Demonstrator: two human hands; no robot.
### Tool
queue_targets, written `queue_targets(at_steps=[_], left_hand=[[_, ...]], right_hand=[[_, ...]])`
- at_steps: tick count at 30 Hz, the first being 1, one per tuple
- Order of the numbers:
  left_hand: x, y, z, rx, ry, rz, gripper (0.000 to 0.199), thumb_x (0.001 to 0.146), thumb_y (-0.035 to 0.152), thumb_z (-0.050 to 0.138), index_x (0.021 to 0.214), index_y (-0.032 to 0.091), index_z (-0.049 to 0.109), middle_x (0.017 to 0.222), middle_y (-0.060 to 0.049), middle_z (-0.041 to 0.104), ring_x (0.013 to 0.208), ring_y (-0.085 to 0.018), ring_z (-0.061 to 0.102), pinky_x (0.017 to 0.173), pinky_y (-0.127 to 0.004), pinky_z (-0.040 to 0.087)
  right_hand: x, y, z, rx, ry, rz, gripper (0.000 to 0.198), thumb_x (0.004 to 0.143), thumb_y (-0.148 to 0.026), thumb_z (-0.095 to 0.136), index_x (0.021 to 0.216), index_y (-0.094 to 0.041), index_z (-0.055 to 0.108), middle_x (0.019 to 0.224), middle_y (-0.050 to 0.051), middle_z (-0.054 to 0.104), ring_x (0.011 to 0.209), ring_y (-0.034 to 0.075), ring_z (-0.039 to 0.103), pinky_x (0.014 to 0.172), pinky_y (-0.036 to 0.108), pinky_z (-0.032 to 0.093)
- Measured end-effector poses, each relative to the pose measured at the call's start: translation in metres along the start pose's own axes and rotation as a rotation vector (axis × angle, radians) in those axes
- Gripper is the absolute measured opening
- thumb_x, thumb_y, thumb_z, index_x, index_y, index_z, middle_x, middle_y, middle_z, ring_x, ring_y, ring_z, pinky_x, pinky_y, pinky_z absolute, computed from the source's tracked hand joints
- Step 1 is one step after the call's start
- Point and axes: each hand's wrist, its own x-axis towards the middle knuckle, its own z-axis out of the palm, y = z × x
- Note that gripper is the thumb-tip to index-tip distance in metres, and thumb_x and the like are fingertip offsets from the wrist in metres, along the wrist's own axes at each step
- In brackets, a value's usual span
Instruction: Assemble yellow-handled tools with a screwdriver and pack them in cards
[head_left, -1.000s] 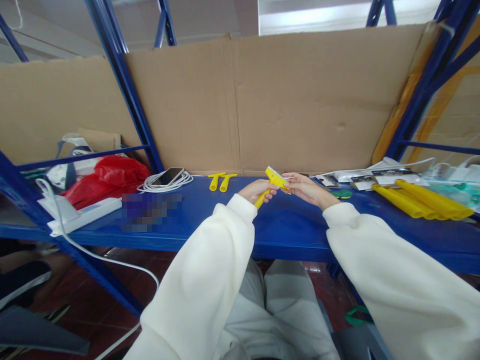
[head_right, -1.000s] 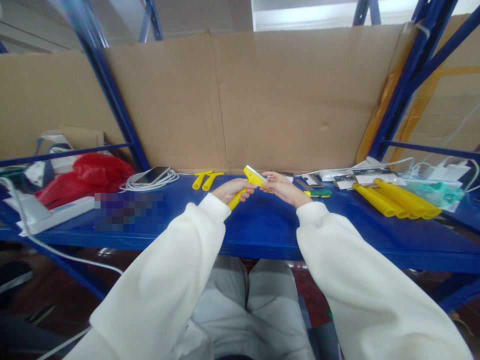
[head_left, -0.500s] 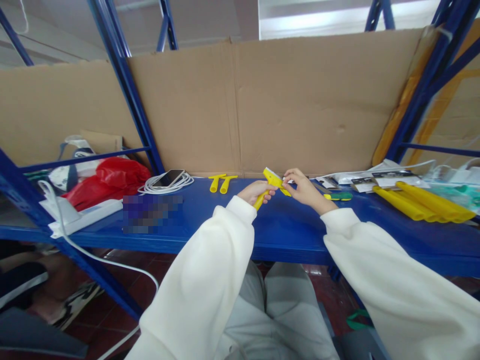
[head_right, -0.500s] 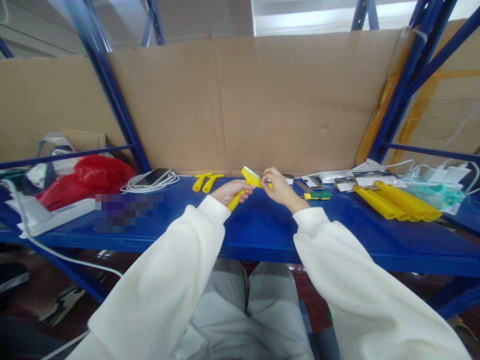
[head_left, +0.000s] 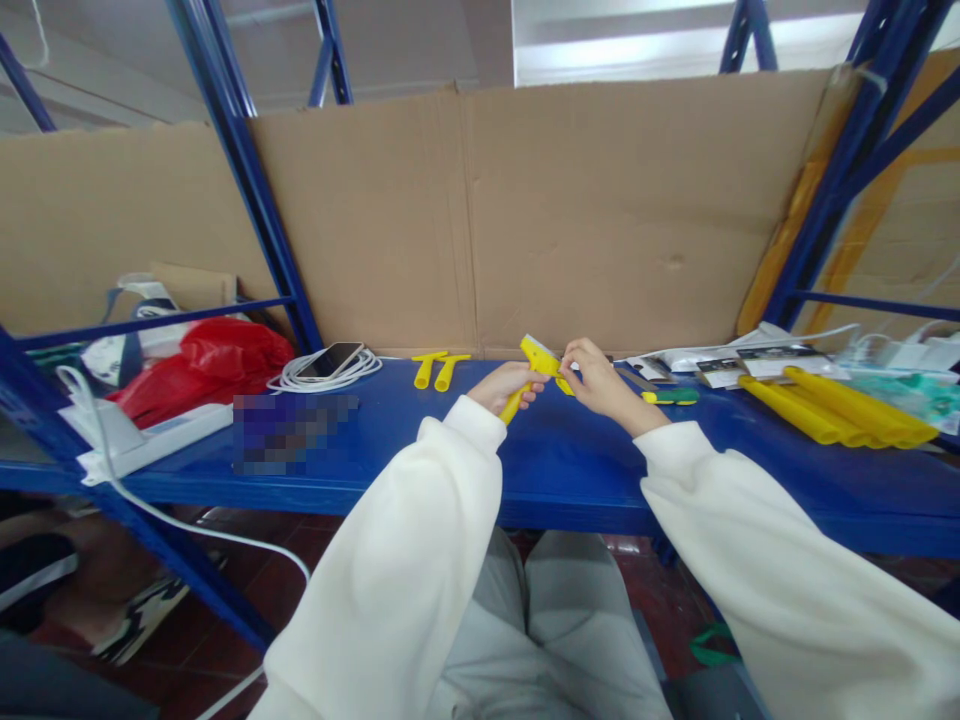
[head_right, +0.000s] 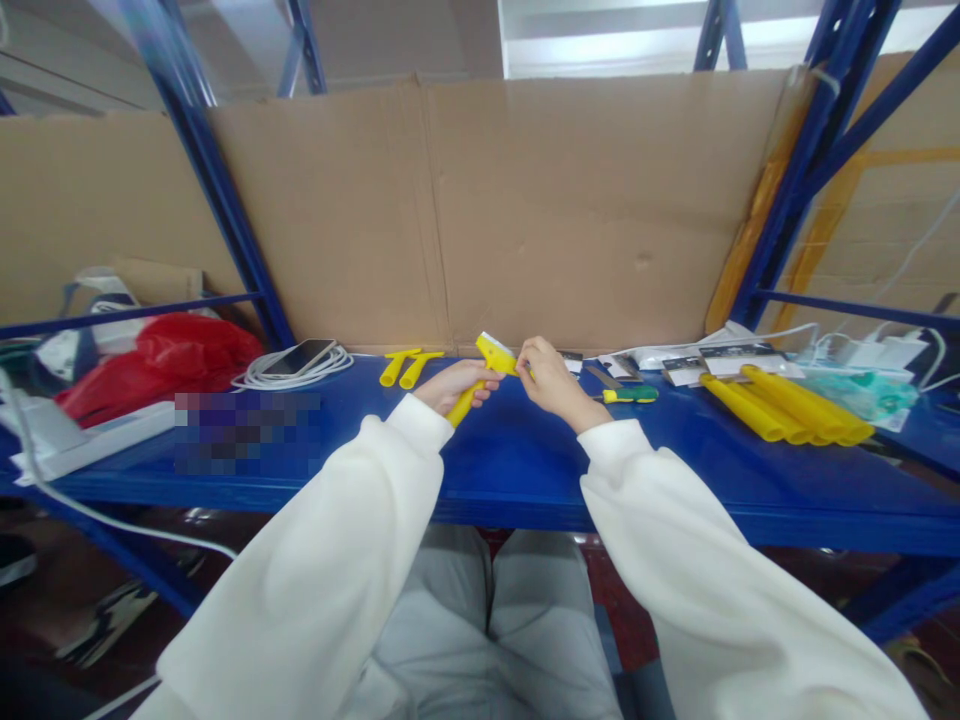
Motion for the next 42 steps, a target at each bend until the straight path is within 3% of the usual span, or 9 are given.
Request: queue_targets(at_steps=[11,16,29,42], left_hand=[[-0.007,0.006,-0.005,-0.039,-0.067,0.015,0.021,0.085,0.006,0.056,0.072,0.018,0.044,0.051,0.008,0.041,0.035,-0.002,0.029,0.037,-0.014,0.020],[-0.006,0.006,-0.010,-0.068,-0.123,0.062,0.020,0.087,0.004,0.050,0.074,0.018,0.044,0.051,0.008,0.041,0.034,-0.003,0.030,0.036,-0.014,0.020],[-0.010,0.007,-0.012,-0.010,-0.226,0.130,0.022,0.080,0.008,0.062,0.070,0.017,0.045,0.053,0.007,0.043,0.037,-0.003,0.033,0.037,-0.014,0.024],[-0.004,0.005,-0.023,-0.077,-0.211,0.118,0.026,0.080,0.008,0.062,0.072,0.019,0.040,0.053,0.008,0.041,0.038,-0.004,0.035,0.037,-0.014,0.025]], right_hand=[[0.002,-0.010,-0.007,-0.020,0.047,0.018,0.010,0.090,-0.017,0.044,0.082,-0.024,0.046,0.094,0.011,0.054,0.093,0.025,0.055,0.085,0.041,0.046],[0.004,-0.016,-0.009,0.016,0.100,-0.002,0.010,0.091,-0.018,0.043,0.083,-0.024,0.044,0.095,0.010,0.054,0.093,0.024,0.054,0.085,0.041,0.046],[0.006,-0.019,-0.011,0.085,0.220,-0.009,0.008,0.092,-0.020,0.043,0.085,-0.024,0.045,0.094,0.009,0.054,0.095,0.024,0.055,0.086,0.041,0.046],[0.004,-0.024,-0.011,0.080,0.162,0.007,0.009,0.094,-0.024,0.043,0.085,-0.024,0.046,0.095,0.009,0.054,0.096,0.024,0.055,0.088,0.043,0.046]])
